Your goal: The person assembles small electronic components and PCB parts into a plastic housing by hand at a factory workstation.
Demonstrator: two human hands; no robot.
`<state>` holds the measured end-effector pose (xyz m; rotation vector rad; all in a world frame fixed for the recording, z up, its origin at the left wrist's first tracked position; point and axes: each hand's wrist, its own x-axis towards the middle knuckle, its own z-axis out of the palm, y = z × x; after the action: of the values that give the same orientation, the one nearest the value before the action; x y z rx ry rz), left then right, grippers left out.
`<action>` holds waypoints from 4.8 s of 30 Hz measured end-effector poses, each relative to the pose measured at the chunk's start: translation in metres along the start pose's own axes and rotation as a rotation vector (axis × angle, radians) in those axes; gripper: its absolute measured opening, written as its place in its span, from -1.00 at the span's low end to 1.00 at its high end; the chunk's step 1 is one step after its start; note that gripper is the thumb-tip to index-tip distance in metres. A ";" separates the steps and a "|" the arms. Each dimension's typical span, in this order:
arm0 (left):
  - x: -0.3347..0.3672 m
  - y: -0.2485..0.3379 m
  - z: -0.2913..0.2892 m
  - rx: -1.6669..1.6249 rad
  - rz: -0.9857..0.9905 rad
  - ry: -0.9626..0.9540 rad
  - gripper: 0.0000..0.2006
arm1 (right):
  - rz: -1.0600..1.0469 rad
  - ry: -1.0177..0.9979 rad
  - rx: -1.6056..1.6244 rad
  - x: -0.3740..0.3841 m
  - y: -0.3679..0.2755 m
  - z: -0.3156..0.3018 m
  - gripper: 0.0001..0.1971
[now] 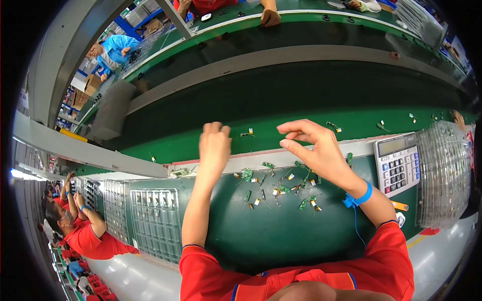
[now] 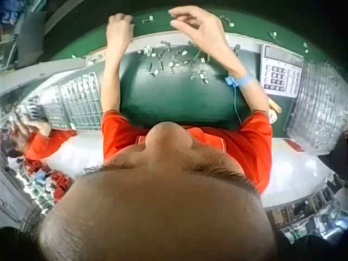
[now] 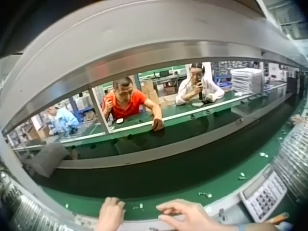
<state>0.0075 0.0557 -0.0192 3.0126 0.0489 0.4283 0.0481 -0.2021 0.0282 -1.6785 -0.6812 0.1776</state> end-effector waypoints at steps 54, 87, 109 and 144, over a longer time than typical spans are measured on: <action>-0.007 0.069 -0.033 -1.575 -0.356 -0.264 -0.85 | -0.750 0.151 -0.725 -0.006 0.017 0.027 -0.70; -0.008 0.075 -0.040 -1.484 -0.307 -0.108 -0.81 | 0.009 0.123 -0.069 0.002 0.005 0.025 -0.88; -0.011 0.078 -0.035 -1.789 -0.318 -0.101 -0.79 | -0.380 0.336 -0.280 -0.003 -0.007 0.030 -0.76; -0.017 0.086 -0.037 -1.686 -0.137 0.107 -0.90 | -0.604 0.345 -0.396 0.000 0.003 0.026 -0.79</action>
<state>-0.0180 -0.0275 0.0201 1.3199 -0.0688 0.3221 0.0368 -0.1797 0.0194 -1.7314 -0.9638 -0.6990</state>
